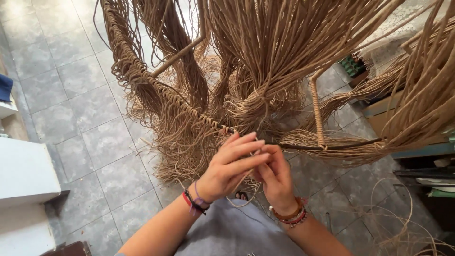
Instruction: Weaving and tying natural fiber strands onto a large frame to create a decorative furniture piece.
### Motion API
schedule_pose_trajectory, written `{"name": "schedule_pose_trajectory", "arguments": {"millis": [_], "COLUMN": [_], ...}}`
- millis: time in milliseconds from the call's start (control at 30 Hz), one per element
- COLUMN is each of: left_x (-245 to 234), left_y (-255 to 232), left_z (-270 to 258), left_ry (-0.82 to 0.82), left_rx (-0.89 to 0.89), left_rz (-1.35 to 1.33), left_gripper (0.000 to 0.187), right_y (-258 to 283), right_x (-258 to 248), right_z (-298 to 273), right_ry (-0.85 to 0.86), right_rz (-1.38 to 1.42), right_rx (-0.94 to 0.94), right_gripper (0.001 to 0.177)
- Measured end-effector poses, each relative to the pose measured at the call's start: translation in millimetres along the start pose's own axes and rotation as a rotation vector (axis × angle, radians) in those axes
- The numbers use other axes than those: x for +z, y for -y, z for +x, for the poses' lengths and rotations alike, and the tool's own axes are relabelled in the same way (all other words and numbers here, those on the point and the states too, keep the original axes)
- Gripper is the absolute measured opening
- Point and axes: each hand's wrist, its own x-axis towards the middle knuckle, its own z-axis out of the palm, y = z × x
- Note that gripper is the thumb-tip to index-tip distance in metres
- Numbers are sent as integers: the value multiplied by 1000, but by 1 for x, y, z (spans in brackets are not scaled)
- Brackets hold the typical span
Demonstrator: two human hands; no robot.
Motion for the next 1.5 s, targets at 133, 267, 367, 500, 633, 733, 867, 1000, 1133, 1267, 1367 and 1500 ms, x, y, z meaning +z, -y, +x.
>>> {"name": "schedule_pose_trajectory", "arguments": {"millis": [133, 267, 367, 500, 633, 733, 867, 1000, 1133, 1267, 1367, 1500], "left_x": [5, 17, 9, 0, -9, -15, -13, -8, -18, 11, 13, 7], "left_y": [-23, -29, -14, 2, 16, 28, 39, 33, -20, -28, -22, -8], "left_z": [28, 59, 80, 94, 104, 110, 113, 99, 43, -10, -12, -19], "left_ry": [-173, -529, -745, -845, -944, -1001, -1073, -874, -572, -490, -574, -557], "left_rx": [-145, -457, -604, -612, -524, -515, -519, -315, -255, -353, -374, -420], "left_rz": [-308, -736, -1105, -1333, -1248, -1333, -1350, -1201, -700, -917, -1164, -1269], "left_gripper": [47, 38, 37, 45, 47, 44, 44, 44, 45, 53, 48, 47], "right_y": [0, -10, -17, -17, -20, -26, -34, -31, -18, -23, 29, 85], "right_x": [2, 5, -1, -6, -8, -6, -5, -12, -5, -9, 6, 22], "right_z": [1, -7, -9, -15, -15, -16, -12, -13, -9, -15, -5, 29], "right_ry": [30, -53, -60, -45, 2, 10, 2, 24, 147, 351, 365, 192], "right_rz": [20, -135, -306, -560, -671, -639, -684, -734, -791, -1128, -1351, -1514], "right_rx": [-23, -22, -12, 34, -25, -41, -110, -49, 41, -40, -232, -439], "right_gripper": [19, 10, 6, 27, 25, 25, 25, 28, 30, 28, 21, 40]}}
